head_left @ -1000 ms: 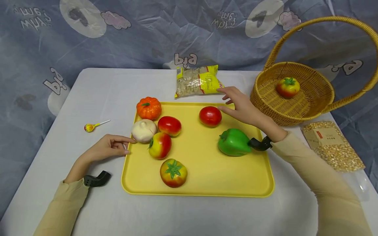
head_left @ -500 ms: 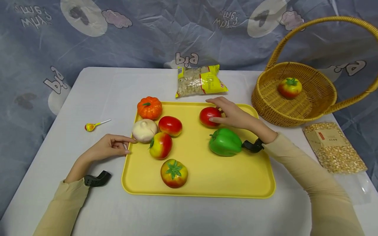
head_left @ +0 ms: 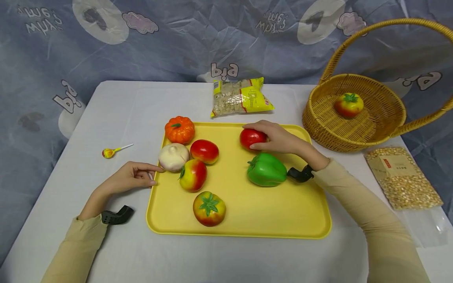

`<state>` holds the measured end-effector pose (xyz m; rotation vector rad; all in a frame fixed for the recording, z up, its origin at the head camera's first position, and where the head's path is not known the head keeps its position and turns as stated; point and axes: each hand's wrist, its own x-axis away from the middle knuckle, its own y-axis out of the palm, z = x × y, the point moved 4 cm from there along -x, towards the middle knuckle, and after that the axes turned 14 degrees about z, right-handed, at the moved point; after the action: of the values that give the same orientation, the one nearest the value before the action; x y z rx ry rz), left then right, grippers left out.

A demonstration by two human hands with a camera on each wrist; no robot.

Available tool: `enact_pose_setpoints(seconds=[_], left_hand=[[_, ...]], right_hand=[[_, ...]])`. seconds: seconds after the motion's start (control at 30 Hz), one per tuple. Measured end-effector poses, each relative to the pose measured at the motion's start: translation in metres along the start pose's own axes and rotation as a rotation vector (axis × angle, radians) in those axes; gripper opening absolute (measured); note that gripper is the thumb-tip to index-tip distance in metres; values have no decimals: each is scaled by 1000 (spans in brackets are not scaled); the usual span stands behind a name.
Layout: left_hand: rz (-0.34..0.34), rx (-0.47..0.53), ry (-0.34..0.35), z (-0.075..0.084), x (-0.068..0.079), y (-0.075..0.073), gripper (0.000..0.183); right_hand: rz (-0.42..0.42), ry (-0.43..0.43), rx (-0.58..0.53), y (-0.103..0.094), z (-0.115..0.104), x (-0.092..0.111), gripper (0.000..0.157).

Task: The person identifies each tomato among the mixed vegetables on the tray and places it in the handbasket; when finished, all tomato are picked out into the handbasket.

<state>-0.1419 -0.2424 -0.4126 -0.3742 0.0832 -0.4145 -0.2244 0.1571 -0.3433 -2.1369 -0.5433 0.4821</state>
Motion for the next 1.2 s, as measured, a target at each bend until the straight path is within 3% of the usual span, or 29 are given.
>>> enact_pose_setpoints(seconds=[0.33, 1.2], left_hand=[[9, -30, -24, -1, 1, 0, 38], [19, -57, -48, 0, 1, 0, 39]], right_hand=[[143, -33, 12, -27, -4, 8, 55], [463, 85, 118, -100, 10, 57, 57]])
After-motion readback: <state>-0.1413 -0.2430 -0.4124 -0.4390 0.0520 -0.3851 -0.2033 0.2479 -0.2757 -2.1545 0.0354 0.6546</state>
